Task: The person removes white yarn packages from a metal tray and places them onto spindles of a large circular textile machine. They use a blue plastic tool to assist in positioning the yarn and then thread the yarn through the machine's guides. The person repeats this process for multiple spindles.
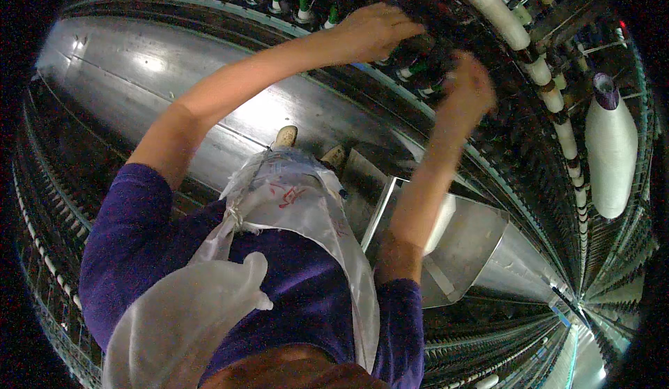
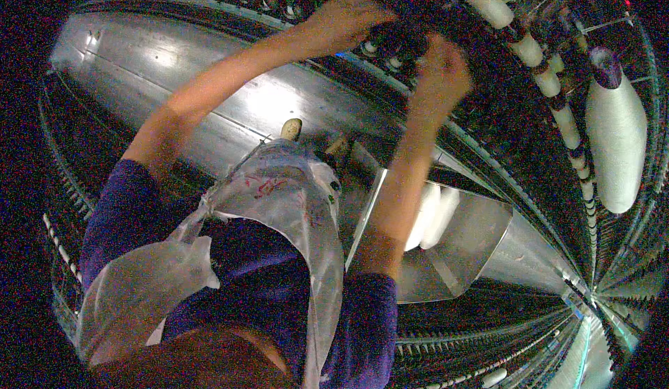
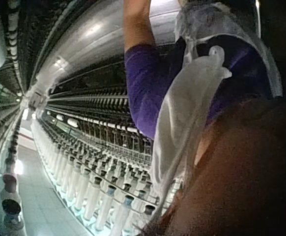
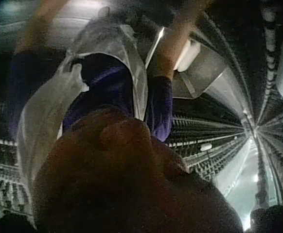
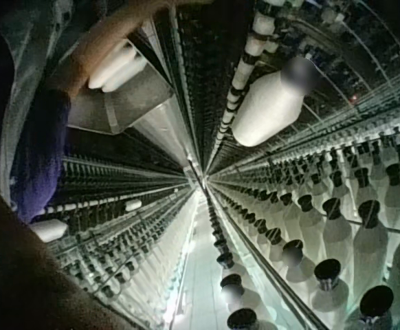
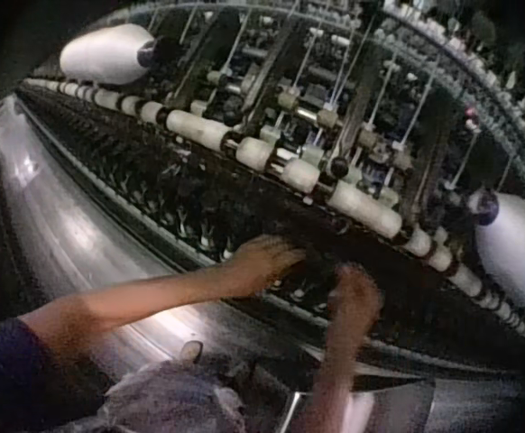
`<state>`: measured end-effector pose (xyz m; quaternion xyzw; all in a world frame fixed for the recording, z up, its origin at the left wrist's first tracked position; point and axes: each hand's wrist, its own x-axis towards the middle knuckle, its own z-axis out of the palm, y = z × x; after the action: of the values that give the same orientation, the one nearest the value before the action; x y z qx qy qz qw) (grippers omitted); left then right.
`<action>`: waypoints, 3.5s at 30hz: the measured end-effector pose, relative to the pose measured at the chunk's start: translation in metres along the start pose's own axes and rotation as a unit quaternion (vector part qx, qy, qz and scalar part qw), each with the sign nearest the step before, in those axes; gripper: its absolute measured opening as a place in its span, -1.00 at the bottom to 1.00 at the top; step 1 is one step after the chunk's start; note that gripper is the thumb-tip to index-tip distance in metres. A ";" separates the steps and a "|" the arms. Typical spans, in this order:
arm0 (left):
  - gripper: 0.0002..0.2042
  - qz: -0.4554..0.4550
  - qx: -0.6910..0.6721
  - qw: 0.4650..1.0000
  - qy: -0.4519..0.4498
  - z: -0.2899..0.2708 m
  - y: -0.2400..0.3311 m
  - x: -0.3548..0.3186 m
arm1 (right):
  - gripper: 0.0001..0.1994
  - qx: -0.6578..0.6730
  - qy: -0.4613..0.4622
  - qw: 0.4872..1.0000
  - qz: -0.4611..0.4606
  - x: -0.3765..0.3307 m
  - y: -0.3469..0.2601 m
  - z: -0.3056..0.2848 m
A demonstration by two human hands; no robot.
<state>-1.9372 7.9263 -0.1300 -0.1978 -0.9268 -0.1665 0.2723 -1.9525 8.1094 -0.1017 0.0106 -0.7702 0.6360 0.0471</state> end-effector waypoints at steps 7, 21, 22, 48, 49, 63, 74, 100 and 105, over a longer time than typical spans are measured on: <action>-0.75 0.291 0.233 0.898 0.232 -0.032 0.009 0.141 | -0.88 -0.013 -0.124 0.983 0.133 -0.054 0.170 0.089; -0.68 0.200 -0.053 0.967 0.151 -0.108 0.088 0.009 | -0.71 -0.555 -0.152 0.749 -0.329 -0.030 0.085 -0.057; -0.71 0.203 -0.071 0.967 0.137 -0.108 0.091 -0.007 | -0.72 -0.554 -0.188 0.751 -0.306 -0.056 0.094 -0.060; -0.51 0.071 -0.047 0.986 -0.143 -0.051 0.034 -0.108 | -0.64 -0.618 0.015 0.682 -0.391 0.211 -0.047 0.023; -0.51 0.063 -0.041 0.987 -0.145 -0.052 0.031 -0.110 | -0.64 -0.613 0.029 0.681 -0.399 0.212 -0.043 0.025; -0.62 0.165 0.136 0.969 -0.119 -0.021 0.029 -0.018 | -0.85 -0.329 0.078 0.769 -0.542 0.041 -0.150 -0.025; -0.83 0.094 0.237 0.961 0.106 -0.044 0.046 0.163 | -0.90 -0.319 -0.014 0.843 -0.433 -0.076 -0.017 -0.069; -0.39 -0.341 -0.321 0.880 0.083 0.160 0.032 -0.086 | -0.53 -0.511 -0.326 0.779 -0.162 -0.182 0.180 -0.067; -0.40 -0.400 -0.266 0.872 0.100 0.202 0.001 -0.055 | -0.60 -0.507 -0.308 0.785 -0.178 -0.189 0.187 -0.074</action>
<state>-1.9824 7.9964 -0.3225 0.1422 -0.8155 -0.5200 0.2105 -1.7741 8.2094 -0.2874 0.3179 -0.9395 0.0975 -0.0817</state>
